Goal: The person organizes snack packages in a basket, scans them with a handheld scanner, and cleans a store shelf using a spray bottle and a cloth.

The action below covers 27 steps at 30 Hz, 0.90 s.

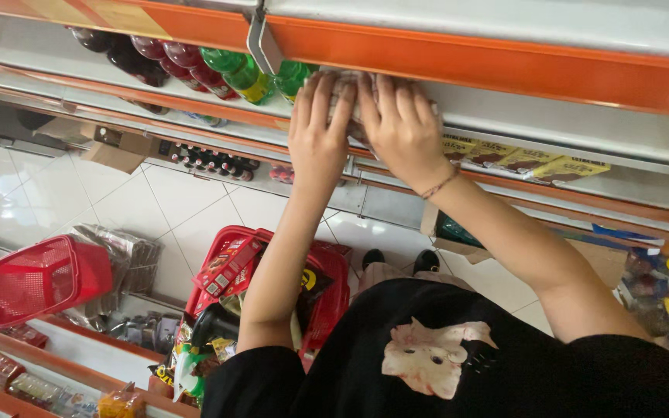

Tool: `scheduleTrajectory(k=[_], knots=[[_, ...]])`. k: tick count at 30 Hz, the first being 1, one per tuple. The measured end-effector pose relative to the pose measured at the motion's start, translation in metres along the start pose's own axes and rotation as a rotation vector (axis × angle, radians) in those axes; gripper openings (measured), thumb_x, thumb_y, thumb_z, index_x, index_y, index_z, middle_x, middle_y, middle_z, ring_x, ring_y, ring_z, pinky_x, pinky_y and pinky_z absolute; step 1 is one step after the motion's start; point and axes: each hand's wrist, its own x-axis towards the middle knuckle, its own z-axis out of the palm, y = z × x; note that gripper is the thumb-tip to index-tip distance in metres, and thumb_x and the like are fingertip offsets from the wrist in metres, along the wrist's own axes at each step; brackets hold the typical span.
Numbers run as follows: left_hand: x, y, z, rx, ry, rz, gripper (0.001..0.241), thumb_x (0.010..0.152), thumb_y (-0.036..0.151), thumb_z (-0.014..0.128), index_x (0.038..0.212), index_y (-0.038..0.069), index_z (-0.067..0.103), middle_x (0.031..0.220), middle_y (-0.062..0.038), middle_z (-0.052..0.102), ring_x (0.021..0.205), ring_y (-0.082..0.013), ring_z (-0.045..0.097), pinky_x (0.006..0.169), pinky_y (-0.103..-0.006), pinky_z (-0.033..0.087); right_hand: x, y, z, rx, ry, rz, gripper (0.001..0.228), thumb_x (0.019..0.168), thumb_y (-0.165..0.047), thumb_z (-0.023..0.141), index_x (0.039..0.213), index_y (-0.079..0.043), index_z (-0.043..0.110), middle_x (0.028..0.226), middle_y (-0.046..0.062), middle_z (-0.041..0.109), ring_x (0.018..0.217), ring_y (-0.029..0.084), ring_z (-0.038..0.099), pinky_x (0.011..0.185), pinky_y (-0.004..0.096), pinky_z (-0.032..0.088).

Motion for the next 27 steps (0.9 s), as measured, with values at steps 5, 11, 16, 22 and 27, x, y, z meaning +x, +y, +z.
scheduleTrajectory(k=[5, 11, 16, 22, 27], knots=[[0.001, -0.002, -0.006, -0.058, -0.022, -0.159, 0.04, 0.089, 0.004, 0.066, 0.128, 0.008, 0.065, 0.133, -0.015, 0.062, 0.124, -0.0368, 0.059, 0.107, -0.0466, 0.05, 0.01, -0.009, 0.002, 0.287, 0.089, 0.086, 0.029, 0.102, -0.016, 0.065, 0.13, -0.01, 0.07, 0.127, 0.008, 0.067, 0.108, 0.024, 0.064, 0.1, 0.036, 0.051], [-0.017, 0.056, -0.063, -0.559, 0.138, -0.133, 0.069, 0.08, 0.022, 0.085, 0.139, 0.008, 0.051, 0.147, -0.022, 0.039, 0.141, -0.0418, 0.043, 0.122, -0.0487, 0.038, -0.015, -0.008, -0.042, 1.721, -0.06, 0.603, 0.036, 0.101, -0.01, 0.055, 0.135, -0.003, 0.047, 0.128, 0.009, 0.054, 0.125, 0.02, 0.055, 0.113, 0.035, 0.046], [-0.077, 0.102, -0.083, -0.682, 0.054, -0.324, 0.077, 0.073, 0.017, 0.091, 0.141, 0.015, 0.052, 0.154, -0.019, 0.035, 0.145, -0.0389, 0.044, 0.123, -0.0438, 0.042, -0.061, -0.004, -0.064, 2.535, -0.386, 0.612, 0.041, 0.084, -0.007, 0.046, 0.125, -0.007, 0.05, 0.13, 0.007, 0.052, 0.13, 0.017, 0.051, 0.117, 0.031, 0.042], [-0.203, 0.125, -0.089, -0.288, -0.168, -0.476, 0.044, 0.077, 0.007, 0.078, 0.12, 0.012, 0.071, 0.149, -0.011, 0.053, 0.129, -0.0321, 0.055, 0.107, -0.0417, 0.051, -0.119, -0.007, -0.039, 2.004, -0.94, 0.251, 0.033, 0.09, 0.002, 0.055, 0.122, -0.003, 0.058, 0.133, 0.006, 0.05, 0.13, 0.016, 0.052, 0.112, 0.033, 0.044], [-0.307, 0.142, -0.108, 0.186, -0.2, -0.473, 0.02, 0.082, 0.013, 0.075, 0.101, 0.007, 0.073, 0.14, -0.008, 0.06, 0.125, -0.032, 0.059, 0.101, -0.0453, 0.051, -0.153, -0.054, -0.025, 1.857, -1.147, 0.285, 0.029, 0.094, 0.0, 0.06, 0.123, -0.003, 0.062, 0.122, 0.005, 0.063, 0.12, 0.015, 0.062, 0.1, 0.031, 0.051]])
